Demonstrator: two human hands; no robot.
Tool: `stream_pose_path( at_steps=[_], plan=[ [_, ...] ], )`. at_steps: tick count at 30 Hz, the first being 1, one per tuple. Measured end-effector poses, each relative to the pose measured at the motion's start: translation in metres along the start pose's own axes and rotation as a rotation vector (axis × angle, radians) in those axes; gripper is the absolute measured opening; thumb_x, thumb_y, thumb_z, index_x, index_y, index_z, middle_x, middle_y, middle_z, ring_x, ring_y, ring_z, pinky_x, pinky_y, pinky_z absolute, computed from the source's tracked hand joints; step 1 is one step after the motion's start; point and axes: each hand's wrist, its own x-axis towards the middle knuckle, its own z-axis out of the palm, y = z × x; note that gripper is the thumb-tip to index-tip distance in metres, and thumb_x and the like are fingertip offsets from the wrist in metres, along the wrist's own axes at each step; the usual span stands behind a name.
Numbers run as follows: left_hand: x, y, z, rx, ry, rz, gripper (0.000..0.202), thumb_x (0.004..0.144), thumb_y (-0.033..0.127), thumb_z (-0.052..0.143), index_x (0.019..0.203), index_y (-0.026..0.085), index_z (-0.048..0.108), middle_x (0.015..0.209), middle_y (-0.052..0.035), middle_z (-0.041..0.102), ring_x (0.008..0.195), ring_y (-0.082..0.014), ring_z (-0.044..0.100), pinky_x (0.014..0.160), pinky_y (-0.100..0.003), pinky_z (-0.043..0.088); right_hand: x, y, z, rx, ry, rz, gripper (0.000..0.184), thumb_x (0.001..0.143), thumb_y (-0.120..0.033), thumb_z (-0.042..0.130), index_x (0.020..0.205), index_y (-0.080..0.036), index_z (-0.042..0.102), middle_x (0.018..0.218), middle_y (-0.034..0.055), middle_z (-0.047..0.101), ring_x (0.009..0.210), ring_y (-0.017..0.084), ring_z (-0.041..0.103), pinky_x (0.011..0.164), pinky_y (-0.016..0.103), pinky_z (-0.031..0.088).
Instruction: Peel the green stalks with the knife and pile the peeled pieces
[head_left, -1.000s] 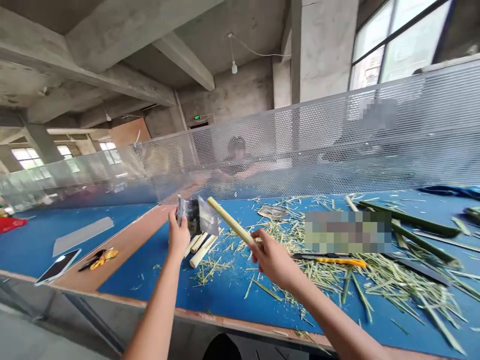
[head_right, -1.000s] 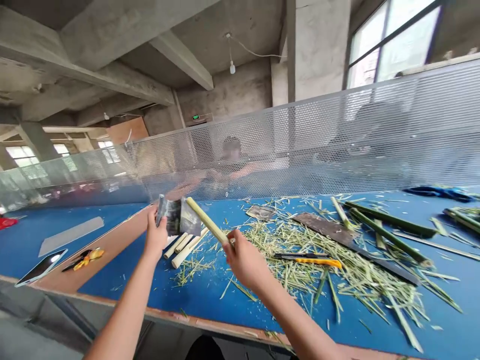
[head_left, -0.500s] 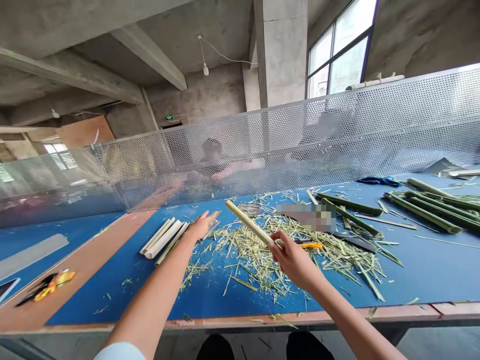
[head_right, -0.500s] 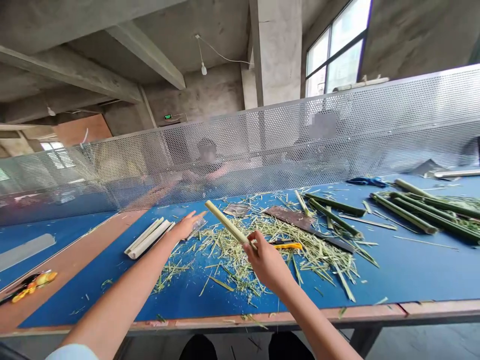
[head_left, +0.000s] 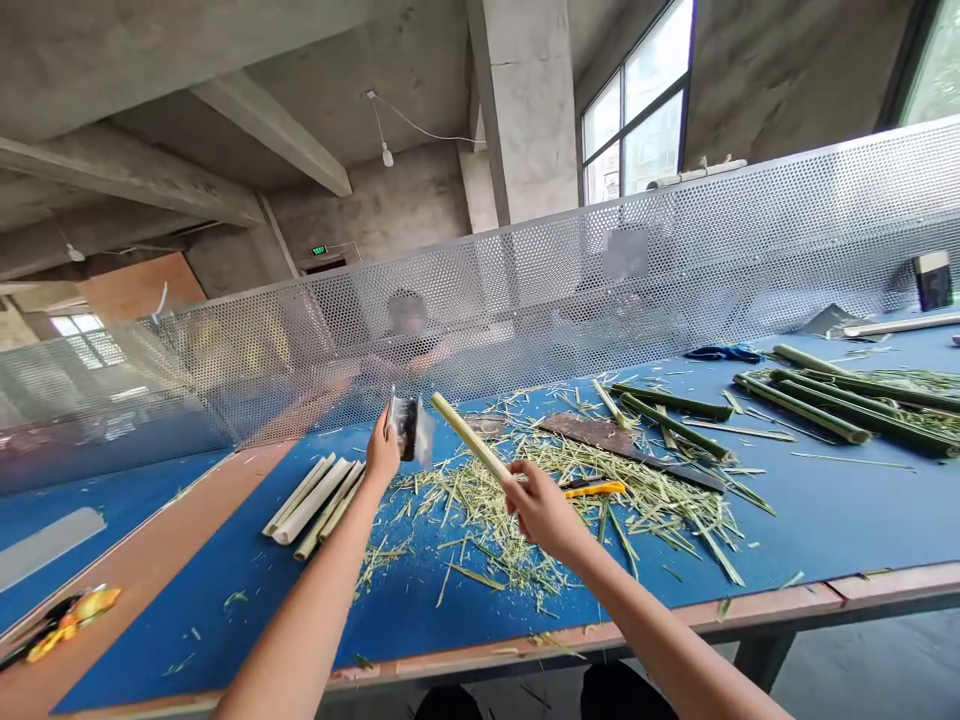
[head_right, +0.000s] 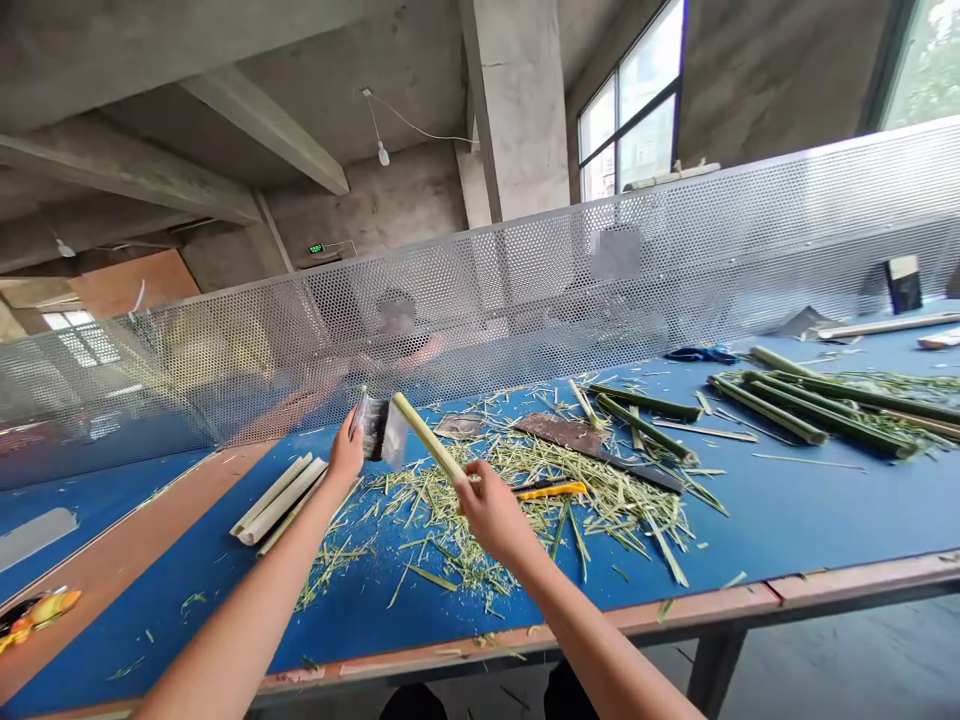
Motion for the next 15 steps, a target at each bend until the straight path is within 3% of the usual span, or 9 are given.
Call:
stream_pose_path(
  at_steps=[4,6,8,10,13,15],
  plan=[
    [-0.028,0.036,0.022,-0.198,0.187,-0.142,0.040,0.089,0.026,0.043,0.127,0.021,0.052,0.135,-0.0098,0.051,0.125,-0.0239,0.046,0.106,-0.037,0.034,0.026,-0.011,0.047,0.253,-0.055,0.157,0.019,0.090,-0.033,0.035,0.088,-0.019,0.048,0.058,-0.0059,0.046,0.034,0.008,0.036,0.036,0.022,0.032],
    [-0.042,0.050,0.029,-0.363,0.200,-0.278,0.040,0.088,0.030,0.047,0.127,0.026,0.051,0.136,-0.0079,0.049,0.120,-0.0238,0.051,0.100,-0.037,0.041,0.031,-0.010,0.065,0.230,-0.072,0.174,0.022,0.091,-0.032,0.035,0.082,-0.018,0.049,0.056,-0.0054,0.045,0.035,0.007,0.035,0.036,0.022,0.030],
    [-0.053,0.061,0.030,-0.610,0.139,-0.421,0.043,0.086,0.034,0.052,0.129,0.033,0.046,0.134,-0.0045,0.051,0.107,-0.0221,0.059,0.087,-0.037,0.050,0.031,-0.007,0.075,0.105,-0.053,0.153,0.026,0.091,-0.033,0.035,0.077,-0.018,0.050,0.055,-0.0035,0.047,0.038,0.008,0.037,0.039,0.022,0.028],
    [-0.060,0.070,0.024,-0.882,0.041,-0.479,0.049,0.082,0.035,0.059,0.128,0.038,0.045,0.127,-0.0019,0.056,0.097,-0.0190,0.063,0.080,-0.035,0.052,0.028,-0.003,0.075,-0.071,-0.011,0.102,0.028,0.091,-0.033,0.037,0.075,-0.017,0.052,0.058,-0.0009,0.051,0.044,0.009,0.040,0.043,0.022,0.026],
    [-0.060,0.079,0.009,-1.209,-0.100,-0.523,0.048,0.080,0.047,0.059,0.124,0.031,0.051,0.114,-0.0051,0.064,0.089,-0.0187,0.064,0.078,-0.034,0.051,0.022,-0.003,0.066,-0.309,0.051,0.007,0.026,0.091,-0.033,0.039,0.079,-0.017,0.056,0.065,0.0018,0.056,0.052,0.011,0.043,0.049,0.024,0.025],
    [-0.057,0.079,-0.001,-1.308,-0.131,-0.595,0.054,0.081,0.059,0.050,0.120,0.022,0.057,0.108,-0.0101,0.066,0.089,-0.0216,0.064,0.077,-0.036,0.050,0.019,-0.005,0.060,-0.350,0.058,-0.030,0.024,0.090,-0.032,0.041,0.081,-0.017,0.057,0.066,0.0019,0.056,0.054,0.011,0.043,0.050,0.024,0.024]
  ],
)
